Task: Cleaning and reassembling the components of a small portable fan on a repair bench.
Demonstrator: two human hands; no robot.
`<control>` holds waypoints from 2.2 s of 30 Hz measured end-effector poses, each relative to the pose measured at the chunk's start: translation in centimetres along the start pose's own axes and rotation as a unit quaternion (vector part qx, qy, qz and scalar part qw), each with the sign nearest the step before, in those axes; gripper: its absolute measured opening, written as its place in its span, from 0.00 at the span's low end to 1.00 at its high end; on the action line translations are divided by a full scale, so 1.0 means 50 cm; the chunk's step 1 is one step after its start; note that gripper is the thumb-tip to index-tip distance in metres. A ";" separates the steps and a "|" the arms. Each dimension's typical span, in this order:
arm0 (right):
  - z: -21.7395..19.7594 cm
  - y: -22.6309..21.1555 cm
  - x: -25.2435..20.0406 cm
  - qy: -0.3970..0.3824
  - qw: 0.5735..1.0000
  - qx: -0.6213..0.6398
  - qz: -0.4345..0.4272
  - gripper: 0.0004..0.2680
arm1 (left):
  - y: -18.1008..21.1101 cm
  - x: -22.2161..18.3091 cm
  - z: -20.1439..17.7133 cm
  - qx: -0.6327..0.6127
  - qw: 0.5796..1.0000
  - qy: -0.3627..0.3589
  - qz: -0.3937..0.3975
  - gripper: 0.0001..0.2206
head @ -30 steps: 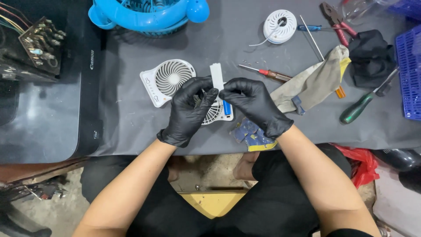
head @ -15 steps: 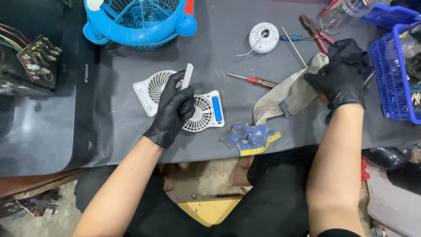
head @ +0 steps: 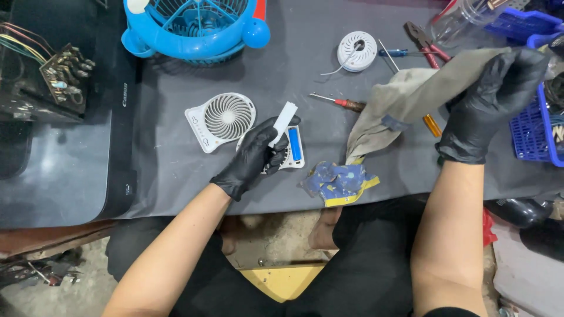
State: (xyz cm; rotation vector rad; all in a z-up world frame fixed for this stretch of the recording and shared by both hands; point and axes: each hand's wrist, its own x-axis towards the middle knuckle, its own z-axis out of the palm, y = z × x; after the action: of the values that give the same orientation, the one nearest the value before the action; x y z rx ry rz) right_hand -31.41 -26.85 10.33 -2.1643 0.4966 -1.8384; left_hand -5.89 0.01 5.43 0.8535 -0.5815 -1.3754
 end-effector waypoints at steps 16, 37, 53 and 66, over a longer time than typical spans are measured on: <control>0.182 -0.277 -0.113 -0.252 0.945 0.090 0.190 0.13 | -0.054 0.014 -0.002 0.054 0.988 0.132 0.051 0.13; 0.240 -0.284 -0.166 -0.195 0.947 0.162 0.199 0.13 | -0.082 0.016 -0.044 0.144 0.949 0.211 0.182 0.22; 0.253 -0.233 -0.175 -0.299 0.945 -0.014 -0.136 0.09 | -0.032 0.002 -0.042 0.142 0.953 0.155 0.217 0.24; 0.003 -0.092 0.059 -0.037 0.957 -0.256 -0.131 0.14 | -0.013 0.015 -0.062 0.123 0.951 0.246 0.143 0.22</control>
State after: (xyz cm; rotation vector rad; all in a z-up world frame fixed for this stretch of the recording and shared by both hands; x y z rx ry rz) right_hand -30.44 -23.92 14.85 -2.7434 0.7728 -1.9100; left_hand -3.75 -0.16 3.01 1.2149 -0.4671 -0.7924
